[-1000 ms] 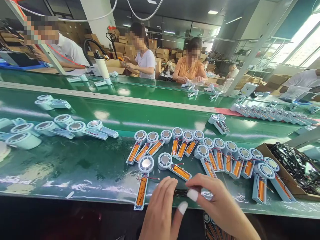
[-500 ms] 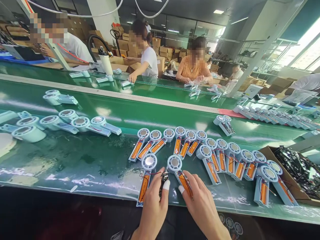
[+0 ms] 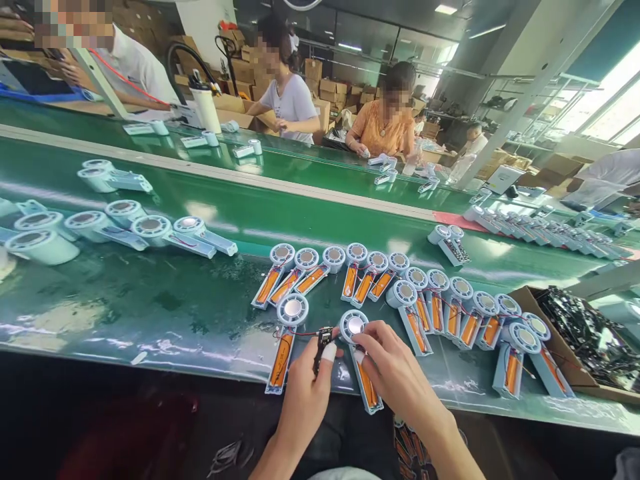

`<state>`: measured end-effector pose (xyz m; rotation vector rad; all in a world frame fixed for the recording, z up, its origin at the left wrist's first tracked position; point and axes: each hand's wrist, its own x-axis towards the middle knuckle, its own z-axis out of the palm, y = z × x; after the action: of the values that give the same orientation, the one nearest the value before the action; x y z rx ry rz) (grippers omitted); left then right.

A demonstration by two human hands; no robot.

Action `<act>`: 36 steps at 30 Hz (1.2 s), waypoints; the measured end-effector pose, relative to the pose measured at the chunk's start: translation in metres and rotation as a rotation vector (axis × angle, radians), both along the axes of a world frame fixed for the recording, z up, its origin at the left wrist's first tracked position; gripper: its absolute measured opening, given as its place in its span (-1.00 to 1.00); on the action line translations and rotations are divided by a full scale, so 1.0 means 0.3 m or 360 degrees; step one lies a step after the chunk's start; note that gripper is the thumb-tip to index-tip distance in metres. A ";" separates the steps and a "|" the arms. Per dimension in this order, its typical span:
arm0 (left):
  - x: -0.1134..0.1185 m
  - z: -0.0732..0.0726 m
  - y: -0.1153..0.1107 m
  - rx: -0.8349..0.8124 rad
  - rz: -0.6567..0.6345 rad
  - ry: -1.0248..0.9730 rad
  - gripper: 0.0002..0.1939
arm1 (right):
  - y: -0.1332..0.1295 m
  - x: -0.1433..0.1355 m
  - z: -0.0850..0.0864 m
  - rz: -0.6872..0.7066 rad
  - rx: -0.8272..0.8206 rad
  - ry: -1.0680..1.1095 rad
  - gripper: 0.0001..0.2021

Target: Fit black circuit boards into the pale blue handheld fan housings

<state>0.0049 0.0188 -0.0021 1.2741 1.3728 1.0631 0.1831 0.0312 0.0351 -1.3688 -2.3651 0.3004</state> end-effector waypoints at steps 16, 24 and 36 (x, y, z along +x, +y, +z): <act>-0.010 0.035 -0.005 -0.0309 0.0090 -0.0180 -0.65 | -0.027 -0.014 -0.045 0.0034 0.0054 -0.0114 -0.75; -0.021 0.033 -0.042 -0.0454 -0.0059 -0.0407 -0.64 | -0.015 -0.015 -0.100 -0.0227 -0.0125 0.0798 -0.85; 0.047 0.012 -0.013 0.0035 -0.0163 0.0145 -0.77 | -0.054 -0.050 -0.145 -0.0386 -0.0031 0.0982 -0.88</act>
<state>0.0190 0.0149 0.0017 1.4085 1.3513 0.9628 0.1680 0.0149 -0.0085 -1.3153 -1.6820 0.5792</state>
